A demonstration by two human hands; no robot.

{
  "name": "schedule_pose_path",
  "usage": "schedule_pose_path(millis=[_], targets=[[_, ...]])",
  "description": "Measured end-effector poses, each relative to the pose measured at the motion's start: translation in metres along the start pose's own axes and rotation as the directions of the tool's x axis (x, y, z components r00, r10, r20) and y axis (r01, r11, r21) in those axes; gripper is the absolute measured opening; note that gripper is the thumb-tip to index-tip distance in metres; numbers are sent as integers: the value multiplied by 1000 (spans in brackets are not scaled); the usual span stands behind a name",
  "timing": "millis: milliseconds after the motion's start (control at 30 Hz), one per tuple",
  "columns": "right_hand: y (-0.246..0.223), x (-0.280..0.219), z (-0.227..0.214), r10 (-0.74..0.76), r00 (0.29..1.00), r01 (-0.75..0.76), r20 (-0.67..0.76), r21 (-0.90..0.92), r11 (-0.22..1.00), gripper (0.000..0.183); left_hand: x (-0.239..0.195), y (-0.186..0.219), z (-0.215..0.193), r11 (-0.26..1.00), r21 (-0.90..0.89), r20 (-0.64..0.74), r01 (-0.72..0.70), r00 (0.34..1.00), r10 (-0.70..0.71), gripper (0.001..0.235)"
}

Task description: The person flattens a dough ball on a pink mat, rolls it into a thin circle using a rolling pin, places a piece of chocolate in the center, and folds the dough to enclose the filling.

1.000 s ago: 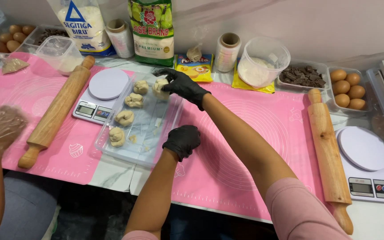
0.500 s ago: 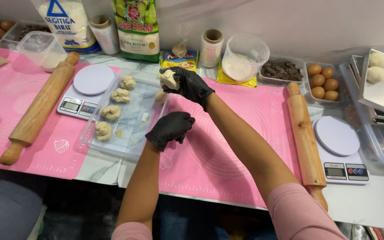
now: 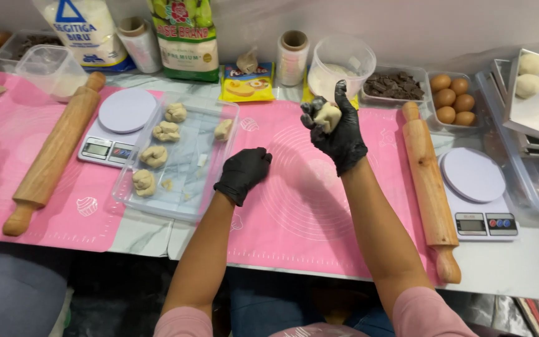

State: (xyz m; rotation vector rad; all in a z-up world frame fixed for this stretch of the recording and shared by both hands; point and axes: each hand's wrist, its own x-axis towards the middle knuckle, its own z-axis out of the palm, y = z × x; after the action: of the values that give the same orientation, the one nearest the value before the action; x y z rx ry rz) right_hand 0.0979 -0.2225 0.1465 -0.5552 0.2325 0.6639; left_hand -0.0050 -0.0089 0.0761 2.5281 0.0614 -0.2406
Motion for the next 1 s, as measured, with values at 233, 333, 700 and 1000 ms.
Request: schedule_pose_path(millis=[233,333,700,1000], targets=[[-39,-7,-93,-168,985,164,-40,-77,983,22,13,-1,9,1000,13,43,24,999,-25,53],[-41,-17,-98,-155,983,173,100,-215,961,42,9,12,5,996,66,28,53,998,-55,56],[-44,-4,-143,-253,936,204,245,207,957,43,48,32,-3,919,-140,204,369,919,-338,46],[-52,14,-176,-178,968,140,174,211,967,36,21,32,-10,985,-49,120,166,980,-160,63]])
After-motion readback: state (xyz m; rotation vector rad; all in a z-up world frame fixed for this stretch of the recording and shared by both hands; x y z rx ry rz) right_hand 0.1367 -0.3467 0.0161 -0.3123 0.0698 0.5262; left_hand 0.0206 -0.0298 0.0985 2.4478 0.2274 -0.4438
